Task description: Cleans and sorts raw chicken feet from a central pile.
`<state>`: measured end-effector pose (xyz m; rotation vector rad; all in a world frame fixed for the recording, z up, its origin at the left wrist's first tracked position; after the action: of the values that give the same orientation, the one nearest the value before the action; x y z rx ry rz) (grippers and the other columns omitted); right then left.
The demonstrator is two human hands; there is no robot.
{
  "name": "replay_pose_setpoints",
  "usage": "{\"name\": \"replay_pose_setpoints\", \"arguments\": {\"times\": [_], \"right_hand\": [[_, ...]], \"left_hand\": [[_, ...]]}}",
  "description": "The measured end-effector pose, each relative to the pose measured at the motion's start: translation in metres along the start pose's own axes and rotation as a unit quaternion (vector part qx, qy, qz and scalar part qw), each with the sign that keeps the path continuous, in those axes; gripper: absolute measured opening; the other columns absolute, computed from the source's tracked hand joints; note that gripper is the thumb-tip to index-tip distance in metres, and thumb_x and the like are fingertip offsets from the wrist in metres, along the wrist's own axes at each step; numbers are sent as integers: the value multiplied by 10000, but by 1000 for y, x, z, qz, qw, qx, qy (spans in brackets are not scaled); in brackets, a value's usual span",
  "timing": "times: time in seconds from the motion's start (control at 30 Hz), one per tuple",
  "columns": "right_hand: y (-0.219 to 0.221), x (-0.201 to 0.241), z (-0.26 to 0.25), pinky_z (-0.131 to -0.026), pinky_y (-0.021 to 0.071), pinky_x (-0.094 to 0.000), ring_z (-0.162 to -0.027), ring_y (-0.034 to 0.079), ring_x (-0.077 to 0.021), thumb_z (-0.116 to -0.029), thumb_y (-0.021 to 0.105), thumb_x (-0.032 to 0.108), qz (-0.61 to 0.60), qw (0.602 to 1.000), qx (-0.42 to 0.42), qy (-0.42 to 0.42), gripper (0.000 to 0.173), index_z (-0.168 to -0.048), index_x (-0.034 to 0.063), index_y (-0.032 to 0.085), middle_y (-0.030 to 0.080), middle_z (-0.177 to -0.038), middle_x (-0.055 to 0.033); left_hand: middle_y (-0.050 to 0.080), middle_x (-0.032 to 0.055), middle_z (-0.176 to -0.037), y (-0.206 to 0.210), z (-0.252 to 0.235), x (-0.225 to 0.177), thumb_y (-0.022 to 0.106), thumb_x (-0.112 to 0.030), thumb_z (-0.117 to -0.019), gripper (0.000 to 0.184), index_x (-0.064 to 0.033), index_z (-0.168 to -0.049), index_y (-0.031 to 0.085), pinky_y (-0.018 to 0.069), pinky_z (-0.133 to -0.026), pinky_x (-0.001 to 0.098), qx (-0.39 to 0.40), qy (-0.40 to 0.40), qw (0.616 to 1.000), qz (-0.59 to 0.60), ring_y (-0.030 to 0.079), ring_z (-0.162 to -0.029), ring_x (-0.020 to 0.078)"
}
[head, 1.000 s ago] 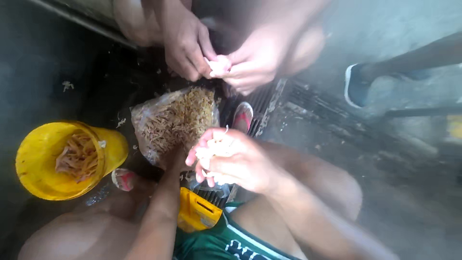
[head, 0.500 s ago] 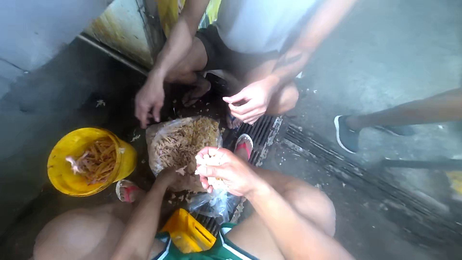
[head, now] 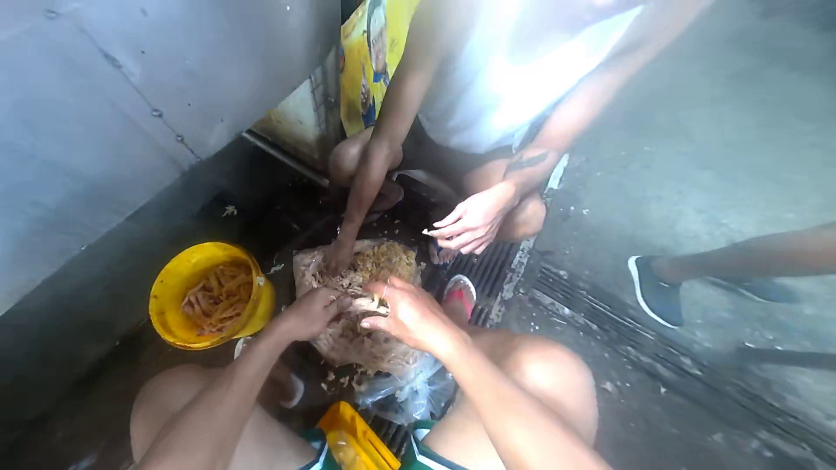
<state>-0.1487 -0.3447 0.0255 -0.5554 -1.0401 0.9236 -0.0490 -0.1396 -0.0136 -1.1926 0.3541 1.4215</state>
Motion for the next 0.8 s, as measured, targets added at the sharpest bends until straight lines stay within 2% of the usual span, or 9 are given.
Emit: {"name": "replay_pose_setpoints", "arguments": {"times": [0.13,0.27,0.37,0.4,0.47,0.53,0.67,0.73,0.8], "right_hand": [[8,-8,2,-919,548,-512,-1034,669,-293,-999,626,424,17,996,27,-80,356,-1120,100,708,680,-1079,-127],[7,-16,10,-882,552,-398,-918,666,-172,-968,682,423,-98,983,35,-153,355,-996,73,739,703,-968,-70],[9,-8,19,-843,556,-277,-881,657,-44,-977,669,414,-225,960,37,-160,344,-979,79,746,718,-953,-2],[12,-5,19,-778,553,-249,-814,641,-13,-991,640,412,-258,952,19,-161,342,-956,86,738,699,-879,28],[13,0,18,-659,527,-213,-689,587,13,-1028,560,353,-312,938,-20,-150,320,-919,89,703,631,-765,70],[15,2,16,-609,515,-211,-638,560,16,-1055,480,388,-329,934,-57,-123,377,-907,105,680,595,-727,90],[16,-1,10,-589,487,-221,-609,531,-7,-1085,412,421,-286,947,-110,-95,424,-892,133,656,539,-684,82],[19,-1,10,-587,487,-228,-603,535,-12,-1079,449,406,-253,952,-139,-100,408,-883,126,672,544,-666,70],[22,0,12,-571,471,-218,-593,525,-4,-1075,478,379,-226,956,-157,-105,382,-854,131,667,536,-653,73]], "left_hand": [[637,21,-705,15,0,-2,417,-350,-1112,408,-58,-1006,682,512,-547,271,17,61,987,145,581,-567,100],[711,64,-740,1,8,-8,398,-301,-1106,414,-21,-968,671,607,-603,307,125,87,953,261,690,-616,142],[700,17,-848,-8,4,-9,482,-282,-1084,316,-71,-1055,716,567,-617,288,46,91,979,174,638,-656,88],[713,40,-940,-11,4,-12,557,-272,-1057,264,-101,-1162,730,566,-695,333,13,80,994,70,650,-751,121],[698,172,-1162,-10,6,-19,681,-261,-974,355,-77,-1277,677,525,-961,570,-18,45,995,-92,669,-1079,323],[674,186,-1227,-1,7,-16,716,-357,-960,461,-76,-1317,643,484,-1023,604,-35,6,993,-112,635,-1171,352],[721,128,-1070,-1,9,-21,707,-194,-964,423,-186,-1381,637,573,-875,542,-77,-37,994,-73,701,-969,288],[715,100,-992,-5,14,-22,732,-149,-945,442,-167,-1376,638,587,-796,490,-52,-23,997,-61,690,-856,237],[721,91,-992,-8,20,-17,731,-119,-941,356,-120,-1292,669,594,-789,487,-31,-2,997,-76,698,-851,230]]}}
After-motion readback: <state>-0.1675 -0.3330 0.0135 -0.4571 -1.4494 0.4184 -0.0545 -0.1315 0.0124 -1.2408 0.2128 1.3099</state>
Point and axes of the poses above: each hand's wrist, its own z-axis away from the middle knuckle, its own y-axis out of the palm, x = y × z, the point moved 1 cm from there along -z, towards the middle knuckle
